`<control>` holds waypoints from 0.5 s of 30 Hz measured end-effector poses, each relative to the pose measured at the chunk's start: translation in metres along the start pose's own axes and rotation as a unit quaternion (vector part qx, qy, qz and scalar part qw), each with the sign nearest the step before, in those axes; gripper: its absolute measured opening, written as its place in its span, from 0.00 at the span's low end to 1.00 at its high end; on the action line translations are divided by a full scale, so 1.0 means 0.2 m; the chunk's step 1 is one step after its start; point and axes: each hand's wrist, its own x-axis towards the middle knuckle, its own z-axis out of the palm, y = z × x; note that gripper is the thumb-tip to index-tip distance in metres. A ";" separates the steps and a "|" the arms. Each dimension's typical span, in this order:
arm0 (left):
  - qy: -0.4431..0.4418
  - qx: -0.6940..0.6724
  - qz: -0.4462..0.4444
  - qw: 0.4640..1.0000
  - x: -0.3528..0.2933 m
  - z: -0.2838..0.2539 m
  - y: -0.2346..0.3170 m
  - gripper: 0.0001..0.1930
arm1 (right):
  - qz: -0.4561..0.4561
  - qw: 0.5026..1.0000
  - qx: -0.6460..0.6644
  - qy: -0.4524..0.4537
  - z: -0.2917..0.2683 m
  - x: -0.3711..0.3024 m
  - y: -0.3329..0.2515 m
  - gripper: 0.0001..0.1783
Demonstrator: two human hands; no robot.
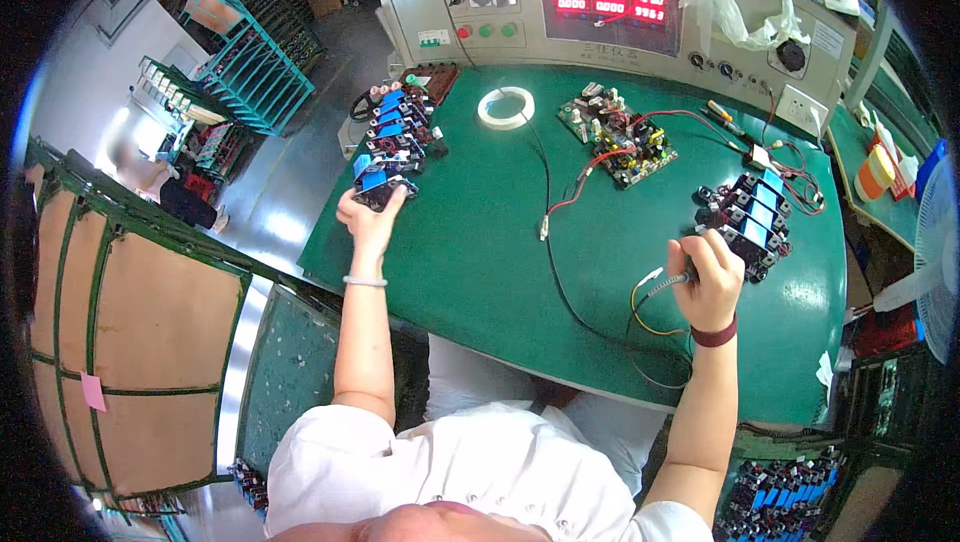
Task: Manually testing circuit boards and assembling electronic units in a factory setting.
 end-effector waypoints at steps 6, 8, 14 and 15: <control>0.110 0.081 -0.118 0.984 0.01 0.19 0.08 0.59 | -0.001 1.000 0.012 -0.008 0.02 0.00 0.01 0.09; 0.137 0.099 -0.107 0.980 0.03 0.18 0.10 0.58 | 0.012 1.000 0.017 -0.005 0.02 -0.01 0.02 0.09; -0.024 0.003 -0.125 0.992 0.11 -0.16 0.03 0.50 | 0.025 1.000 0.006 0.011 0.01 -0.01 0.03 0.10; -0.054 -0.032 -0.118 0.991 0.17 -0.24 -0.12 0.46 | 0.014 1.000 0.015 0.016 0.02 0.01 0.02 0.10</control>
